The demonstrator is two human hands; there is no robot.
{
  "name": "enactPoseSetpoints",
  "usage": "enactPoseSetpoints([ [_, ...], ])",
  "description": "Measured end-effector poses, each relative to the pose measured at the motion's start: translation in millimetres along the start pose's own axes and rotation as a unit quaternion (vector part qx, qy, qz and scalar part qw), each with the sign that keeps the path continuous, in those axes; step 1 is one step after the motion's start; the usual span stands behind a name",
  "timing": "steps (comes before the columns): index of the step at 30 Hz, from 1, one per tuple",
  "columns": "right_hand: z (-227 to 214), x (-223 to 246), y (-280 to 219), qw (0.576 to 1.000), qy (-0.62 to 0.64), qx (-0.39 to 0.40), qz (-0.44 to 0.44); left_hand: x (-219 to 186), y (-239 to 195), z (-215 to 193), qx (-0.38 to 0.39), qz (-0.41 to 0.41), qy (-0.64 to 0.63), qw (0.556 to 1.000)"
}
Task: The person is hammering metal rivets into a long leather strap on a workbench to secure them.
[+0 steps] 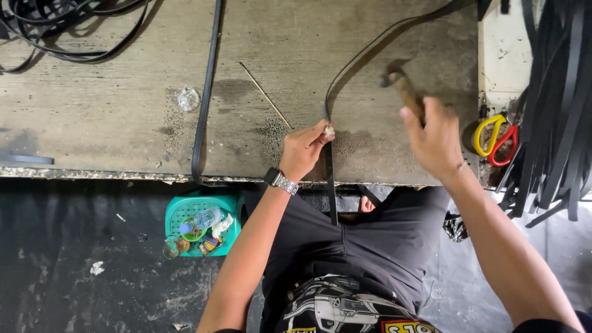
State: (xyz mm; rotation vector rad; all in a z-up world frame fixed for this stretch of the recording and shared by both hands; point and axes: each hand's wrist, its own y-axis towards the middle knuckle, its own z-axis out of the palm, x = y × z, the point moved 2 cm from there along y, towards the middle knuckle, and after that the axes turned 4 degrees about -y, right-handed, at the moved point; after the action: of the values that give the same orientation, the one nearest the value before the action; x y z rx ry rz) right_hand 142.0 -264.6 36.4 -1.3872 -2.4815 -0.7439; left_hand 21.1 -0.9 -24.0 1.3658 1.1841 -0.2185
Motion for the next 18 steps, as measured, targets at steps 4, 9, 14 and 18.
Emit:
enactPoseSetpoints([
  [4, -28.7, 70.7, -27.9, 0.998, 0.047, 0.045, 0.001, -2.2, 0.5, -0.4, 0.011, 0.005, 0.026, 1.0],
  [9, -52.7, 115.1, -27.6, 0.993, 0.017, 0.108, -0.05, 5.7, -5.3, 1.7, 0.009, 0.014, 0.027, 0.999],
  [14, -65.8, 125.8, -29.6, 0.996, 0.053, 0.072, -0.027, 2.9, -2.5, 2.3, 0.011, 0.008, 0.031, 0.999],
  [18, -50.0, 114.3, -27.2, 0.993, 0.01, 0.101, -0.056, 8.0, -4.5, 8.5, 0.014, 0.008, 0.028, 0.999],
])
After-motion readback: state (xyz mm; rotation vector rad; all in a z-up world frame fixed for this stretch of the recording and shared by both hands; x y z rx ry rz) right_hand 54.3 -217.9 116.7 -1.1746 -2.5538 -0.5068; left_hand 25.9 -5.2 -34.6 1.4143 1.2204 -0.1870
